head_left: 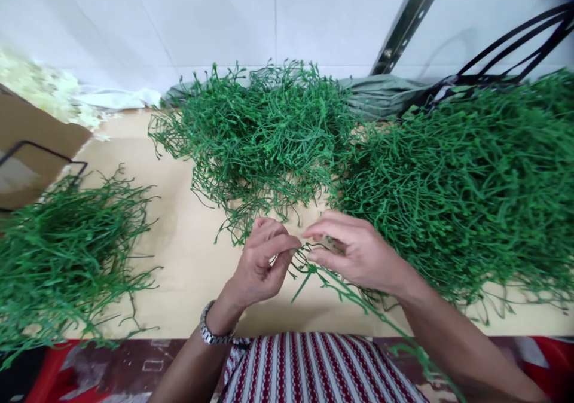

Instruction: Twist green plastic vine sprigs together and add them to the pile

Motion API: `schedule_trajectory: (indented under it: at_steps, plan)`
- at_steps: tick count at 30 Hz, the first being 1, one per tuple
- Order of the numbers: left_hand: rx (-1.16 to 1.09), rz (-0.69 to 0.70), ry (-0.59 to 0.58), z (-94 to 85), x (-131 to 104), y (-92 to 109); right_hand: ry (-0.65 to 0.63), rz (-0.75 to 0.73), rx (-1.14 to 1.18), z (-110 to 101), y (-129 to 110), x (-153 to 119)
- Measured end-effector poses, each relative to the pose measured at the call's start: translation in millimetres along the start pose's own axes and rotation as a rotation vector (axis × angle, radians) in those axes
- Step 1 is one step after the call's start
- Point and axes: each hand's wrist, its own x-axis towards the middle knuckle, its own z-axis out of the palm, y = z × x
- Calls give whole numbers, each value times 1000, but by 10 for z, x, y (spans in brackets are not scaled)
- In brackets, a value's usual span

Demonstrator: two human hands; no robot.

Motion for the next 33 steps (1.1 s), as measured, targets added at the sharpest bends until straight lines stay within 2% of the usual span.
schedule_trajectory:
  at_steps: [2, 5, 11, 15, 18, 21, 26, 28, 33]
  plan:
    - [23, 8, -25, -2, -5, 18, -65, -25, -5, 92, 17, 35]
    - [51, -6, -71, -13, -19, 36, -31, -56, 0, 179, 57, 5]
    - [185, -63, -220, -44, 19, 72, -44, -98, -36, 181, 111, -84]
    - [360, -6, -384, -75, 54, 111, -83, -108, -103, 180, 118, -95]
    - [431, 55, -432, -80, 55, 121, -146, -166, -130, 179, 117, -88]
    - [410, 107, -476, -79, 50, 118, -223, -173, -95, 170, 123, -78]
    - [259, 154, -589, -133, 58, 115, -328, -171, 173, 148, 162, -79]
    - [237, 151, -597, -162, 57, 104, -312, -144, 243, 148, 181, -81]
    - [270, 135, -547, -156, 36, 70, -98, 61, 321, 229, 179, -105]
